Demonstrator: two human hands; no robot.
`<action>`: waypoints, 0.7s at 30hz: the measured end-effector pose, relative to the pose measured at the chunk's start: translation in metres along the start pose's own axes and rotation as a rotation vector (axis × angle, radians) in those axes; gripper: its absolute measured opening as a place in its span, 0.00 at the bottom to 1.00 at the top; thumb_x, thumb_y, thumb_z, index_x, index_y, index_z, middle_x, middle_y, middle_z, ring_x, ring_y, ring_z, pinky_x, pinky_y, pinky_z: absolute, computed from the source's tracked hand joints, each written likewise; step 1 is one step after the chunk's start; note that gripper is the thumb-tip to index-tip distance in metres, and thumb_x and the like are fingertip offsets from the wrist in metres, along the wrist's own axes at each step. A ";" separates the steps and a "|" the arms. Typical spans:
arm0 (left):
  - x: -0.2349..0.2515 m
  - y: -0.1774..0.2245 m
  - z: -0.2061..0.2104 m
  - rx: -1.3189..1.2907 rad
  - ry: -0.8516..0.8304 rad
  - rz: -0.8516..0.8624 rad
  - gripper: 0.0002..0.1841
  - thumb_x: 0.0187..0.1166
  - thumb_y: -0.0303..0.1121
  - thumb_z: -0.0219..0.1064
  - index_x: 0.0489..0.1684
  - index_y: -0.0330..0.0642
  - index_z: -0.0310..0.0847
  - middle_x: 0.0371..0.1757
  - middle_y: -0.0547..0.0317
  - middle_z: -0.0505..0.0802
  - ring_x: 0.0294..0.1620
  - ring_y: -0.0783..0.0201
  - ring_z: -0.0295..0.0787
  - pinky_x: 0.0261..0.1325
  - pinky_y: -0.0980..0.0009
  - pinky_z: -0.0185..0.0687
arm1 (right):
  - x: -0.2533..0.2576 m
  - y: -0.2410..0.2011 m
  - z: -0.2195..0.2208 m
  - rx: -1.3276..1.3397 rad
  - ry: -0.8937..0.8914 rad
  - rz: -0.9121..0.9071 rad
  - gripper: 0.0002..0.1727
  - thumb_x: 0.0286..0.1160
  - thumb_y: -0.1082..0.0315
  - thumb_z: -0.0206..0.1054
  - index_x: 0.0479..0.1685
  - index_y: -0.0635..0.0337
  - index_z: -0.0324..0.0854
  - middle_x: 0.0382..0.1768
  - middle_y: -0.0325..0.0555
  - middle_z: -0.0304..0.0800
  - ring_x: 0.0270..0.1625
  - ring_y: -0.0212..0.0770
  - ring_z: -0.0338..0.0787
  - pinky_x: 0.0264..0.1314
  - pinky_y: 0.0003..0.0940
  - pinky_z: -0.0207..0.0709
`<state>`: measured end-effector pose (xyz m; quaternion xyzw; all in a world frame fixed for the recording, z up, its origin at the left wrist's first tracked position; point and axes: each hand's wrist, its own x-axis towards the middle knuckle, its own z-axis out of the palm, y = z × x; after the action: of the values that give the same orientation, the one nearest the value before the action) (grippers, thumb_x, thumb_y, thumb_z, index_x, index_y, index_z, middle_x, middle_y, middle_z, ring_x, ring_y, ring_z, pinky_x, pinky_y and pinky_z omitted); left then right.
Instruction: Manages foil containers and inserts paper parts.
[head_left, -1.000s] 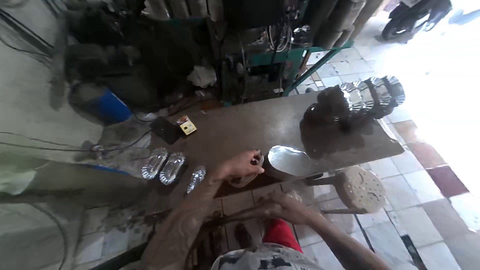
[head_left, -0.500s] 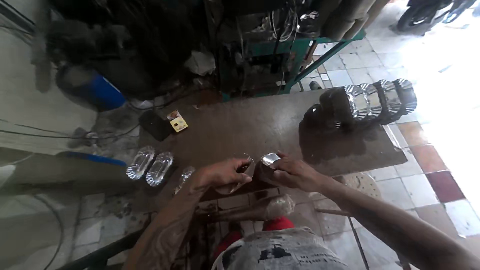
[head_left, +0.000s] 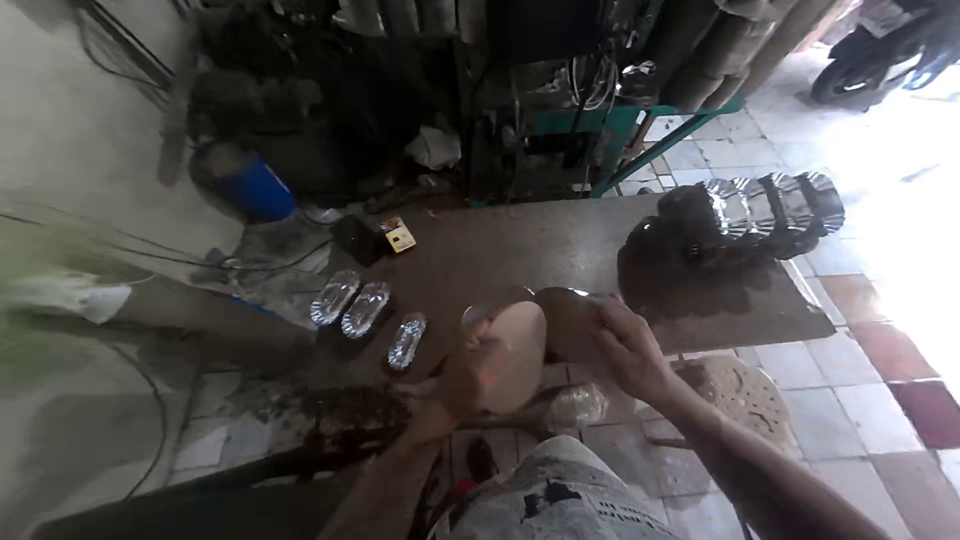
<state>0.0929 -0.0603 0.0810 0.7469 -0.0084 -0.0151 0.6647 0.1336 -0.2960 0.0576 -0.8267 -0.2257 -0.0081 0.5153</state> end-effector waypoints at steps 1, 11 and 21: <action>-0.011 -0.006 0.001 -0.204 0.095 -0.098 0.15 0.72 0.22 0.51 0.49 0.36 0.81 0.36 0.70 0.91 0.38 0.82 0.88 0.46 0.79 0.86 | -0.007 -0.010 0.019 0.308 0.060 0.146 0.18 0.80 0.73 0.48 0.55 0.65 0.85 0.48 0.36 0.91 0.51 0.25 0.88 0.57 0.27 0.84; -0.084 -0.106 0.026 -1.158 0.170 0.247 0.10 0.82 0.36 0.64 0.38 0.58 0.95 0.40 0.74 0.97 0.42 0.83 0.93 0.48 0.83 0.88 | -0.036 -0.011 0.098 1.272 -0.579 0.537 0.15 0.72 0.77 0.65 0.54 0.53 0.87 0.46 0.41 0.97 0.47 0.34 0.95 0.54 0.36 0.89; -0.019 -0.264 0.082 0.507 -0.332 -0.416 0.34 0.89 0.54 0.49 0.77 0.31 0.75 0.66 0.30 0.88 0.68 0.35 0.85 0.68 0.37 0.76 | -0.163 0.153 0.033 -0.366 -1.173 0.405 0.20 0.84 0.65 0.63 0.66 0.72 0.83 0.65 0.69 0.86 0.71 0.66 0.84 0.79 0.60 0.72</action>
<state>0.0695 -0.1100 -0.1908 0.8609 0.0326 -0.2684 0.4309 0.0386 -0.3831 -0.1273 -0.7946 -0.3043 0.5040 0.1484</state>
